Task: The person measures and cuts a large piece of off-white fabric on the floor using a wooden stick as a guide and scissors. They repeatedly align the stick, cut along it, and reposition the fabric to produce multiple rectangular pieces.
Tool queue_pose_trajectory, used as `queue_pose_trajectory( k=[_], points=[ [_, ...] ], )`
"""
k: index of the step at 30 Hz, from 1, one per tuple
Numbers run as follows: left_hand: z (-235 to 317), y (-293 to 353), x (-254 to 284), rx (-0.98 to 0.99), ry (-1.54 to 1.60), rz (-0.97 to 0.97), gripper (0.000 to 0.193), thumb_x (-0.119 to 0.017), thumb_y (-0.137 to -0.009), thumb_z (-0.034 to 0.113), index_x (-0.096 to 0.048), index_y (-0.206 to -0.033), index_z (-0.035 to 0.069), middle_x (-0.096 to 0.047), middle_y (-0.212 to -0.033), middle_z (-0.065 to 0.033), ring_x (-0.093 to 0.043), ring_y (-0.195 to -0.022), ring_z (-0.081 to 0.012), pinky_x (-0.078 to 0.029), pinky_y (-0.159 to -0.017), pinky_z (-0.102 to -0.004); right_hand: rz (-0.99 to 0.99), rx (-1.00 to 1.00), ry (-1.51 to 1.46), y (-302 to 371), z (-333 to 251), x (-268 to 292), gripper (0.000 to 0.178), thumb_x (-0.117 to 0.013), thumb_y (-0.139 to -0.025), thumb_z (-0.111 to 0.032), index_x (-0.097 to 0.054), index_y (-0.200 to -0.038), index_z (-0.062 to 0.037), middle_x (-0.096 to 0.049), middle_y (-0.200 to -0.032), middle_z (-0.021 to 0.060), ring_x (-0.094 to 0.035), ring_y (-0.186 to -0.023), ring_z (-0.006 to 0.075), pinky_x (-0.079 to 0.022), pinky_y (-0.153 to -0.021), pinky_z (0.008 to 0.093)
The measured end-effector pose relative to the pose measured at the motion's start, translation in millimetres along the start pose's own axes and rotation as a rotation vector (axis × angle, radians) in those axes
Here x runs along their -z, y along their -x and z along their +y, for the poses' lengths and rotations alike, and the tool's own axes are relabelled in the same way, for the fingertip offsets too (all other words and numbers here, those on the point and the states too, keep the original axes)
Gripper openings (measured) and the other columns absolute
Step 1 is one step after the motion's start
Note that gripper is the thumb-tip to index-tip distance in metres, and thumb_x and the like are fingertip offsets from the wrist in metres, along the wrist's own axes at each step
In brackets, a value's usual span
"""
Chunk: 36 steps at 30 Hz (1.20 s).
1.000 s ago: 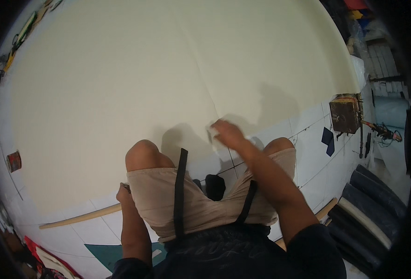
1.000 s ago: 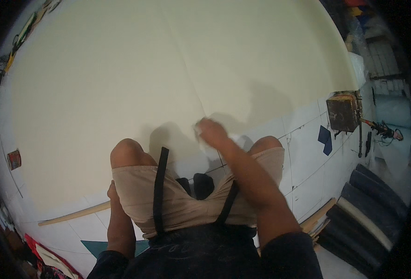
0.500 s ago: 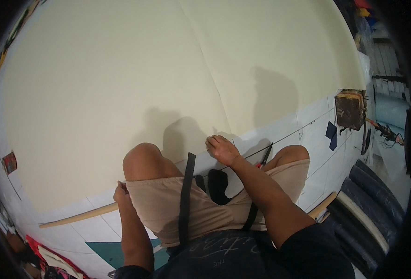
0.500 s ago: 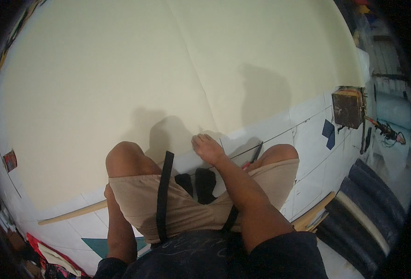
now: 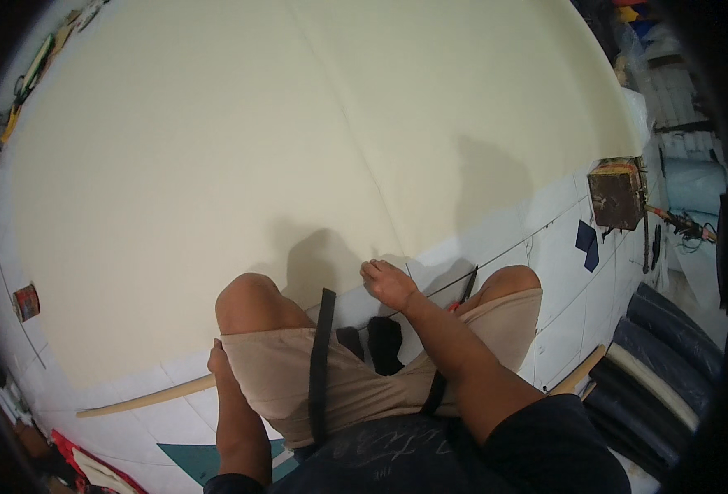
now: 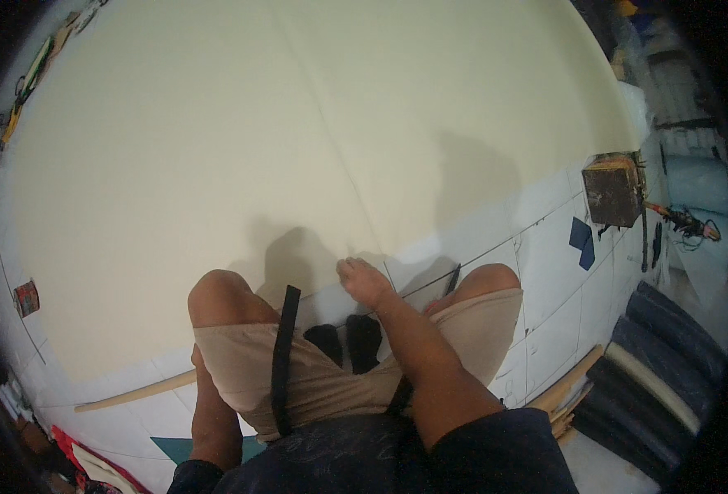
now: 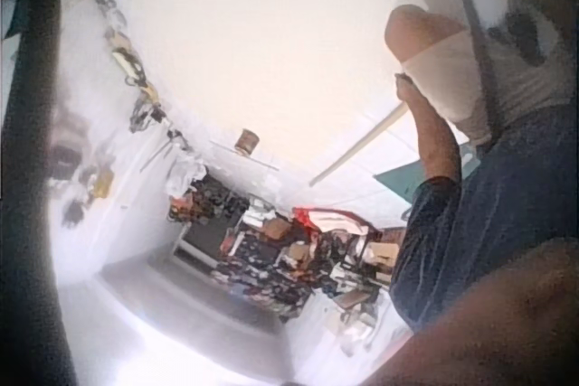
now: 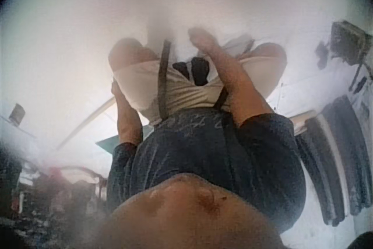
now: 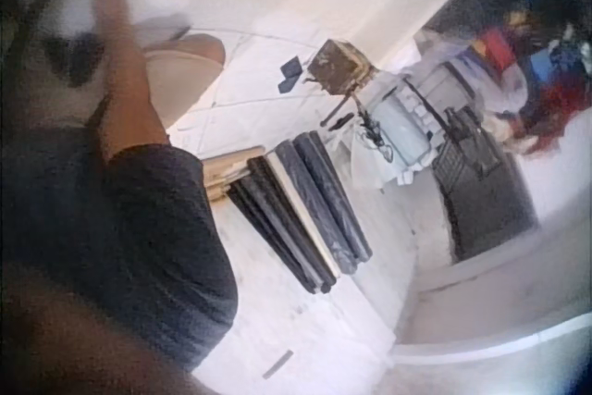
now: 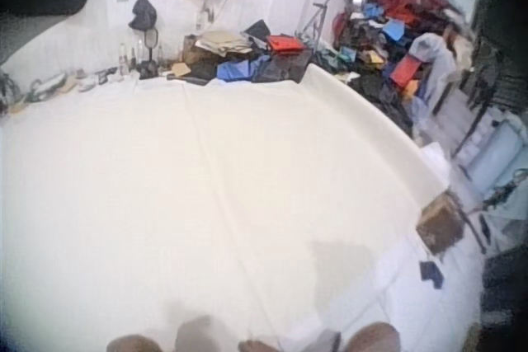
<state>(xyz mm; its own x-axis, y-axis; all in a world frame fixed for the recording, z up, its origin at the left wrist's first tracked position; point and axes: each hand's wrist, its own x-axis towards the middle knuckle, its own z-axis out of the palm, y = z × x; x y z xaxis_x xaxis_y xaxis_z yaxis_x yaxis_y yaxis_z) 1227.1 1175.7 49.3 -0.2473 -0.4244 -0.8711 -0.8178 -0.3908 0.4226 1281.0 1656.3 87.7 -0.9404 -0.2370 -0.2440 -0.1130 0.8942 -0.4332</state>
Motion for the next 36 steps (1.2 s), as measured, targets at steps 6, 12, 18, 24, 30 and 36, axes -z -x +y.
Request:
queue_pose_trajectory(
  k=[6,12,18,24,30,36],
  points=[
    [-25,-74,52,-0.391,-0.387,0.019,0.025,-0.06,-0.09,0.023,-0.06,-0.081,0.0,-0.058,-0.073,-0.008,-0.054,-0.063,-0.0202,-0.047,-0.058,-0.0362,-0.319,-0.068,-0.002,-42,-29,64,0.035,-0.061,-0.082,-0.019,-0.061,-0.113,-0.0051,-0.058,-0.114,0.0141,-0.056,-0.106,0.031,-0.047,-0.091,0.0381],
    [15,43,-13,-0.058,-0.036,0.204,0.027,-0.063,-0.085,0.027,-0.054,-0.092,0.002,-0.051,-0.072,-0.0059,-0.048,-0.059,-0.0179,-0.04,-0.05,-0.0322,0.335,-0.375,-0.365,-28,49,220,0.035,-0.064,-0.087,-0.028,-0.06,-0.115,-0.0069,-0.062,-0.111,0.012,-0.063,-0.094,0.0262,-0.051,-0.081,0.0369],
    [72,165,-69,-0.695,-0.252,-0.043,0.028,-0.06,-0.088,0.024,-0.057,-0.104,0.0,-0.058,-0.097,-0.0087,-0.055,-0.086,-0.0193,-0.045,-0.074,-0.0325,0.468,-0.613,-0.023,22,162,233,0.037,-0.062,-0.086,-0.025,-0.058,-0.119,-0.0087,-0.06,-0.111,0.0151,-0.059,-0.102,0.0301,-0.049,-0.086,0.0418],
    [90,273,-125,-1.418,-0.853,-0.225,0.048,-0.061,-0.086,0.024,-0.045,-0.119,-0.007,-0.051,-0.113,-0.0203,-0.051,-0.104,-0.0297,-0.042,-0.091,-0.0395,0.194,-0.466,0.191,50,123,54,0.055,-0.05,-0.091,-0.037,-0.038,-0.141,-0.0183,-0.031,-0.147,0.0158,-0.031,-0.134,0.037,-0.027,-0.106,0.0551],
    [88,319,-140,-1.482,-1.181,-0.229,0.053,-0.067,-0.076,0.028,-0.044,-0.109,-0.006,-0.046,-0.11,-0.0238,-0.045,-0.104,-0.0394,-0.039,-0.091,-0.0449,0.499,-0.635,-0.051,38,109,52,0.041,-0.049,-0.092,-0.041,-0.057,-0.122,-0.0145,-0.051,-0.128,0.0178,-0.045,-0.122,0.0367,-0.034,-0.1,0.0532],
    [94,402,-161,-1.269,-1.521,-0.456,0.055,-0.071,-0.069,0.033,-0.047,-0.101,-0.006,-0.048,-0.104,-0.0242,-0.046,-0.101,-0.0401,-0.04,-0.087,-0.0477,0.944,-1.309,-0.546,44,201,153,0.051,-0.042,-0.098,-0.041,-0.061,-0.089,0.0048,-0.063,-0.085,0.0214,-0.06,-0.081,0.0368,-0.045,-0.076,0.044]
  ],
)
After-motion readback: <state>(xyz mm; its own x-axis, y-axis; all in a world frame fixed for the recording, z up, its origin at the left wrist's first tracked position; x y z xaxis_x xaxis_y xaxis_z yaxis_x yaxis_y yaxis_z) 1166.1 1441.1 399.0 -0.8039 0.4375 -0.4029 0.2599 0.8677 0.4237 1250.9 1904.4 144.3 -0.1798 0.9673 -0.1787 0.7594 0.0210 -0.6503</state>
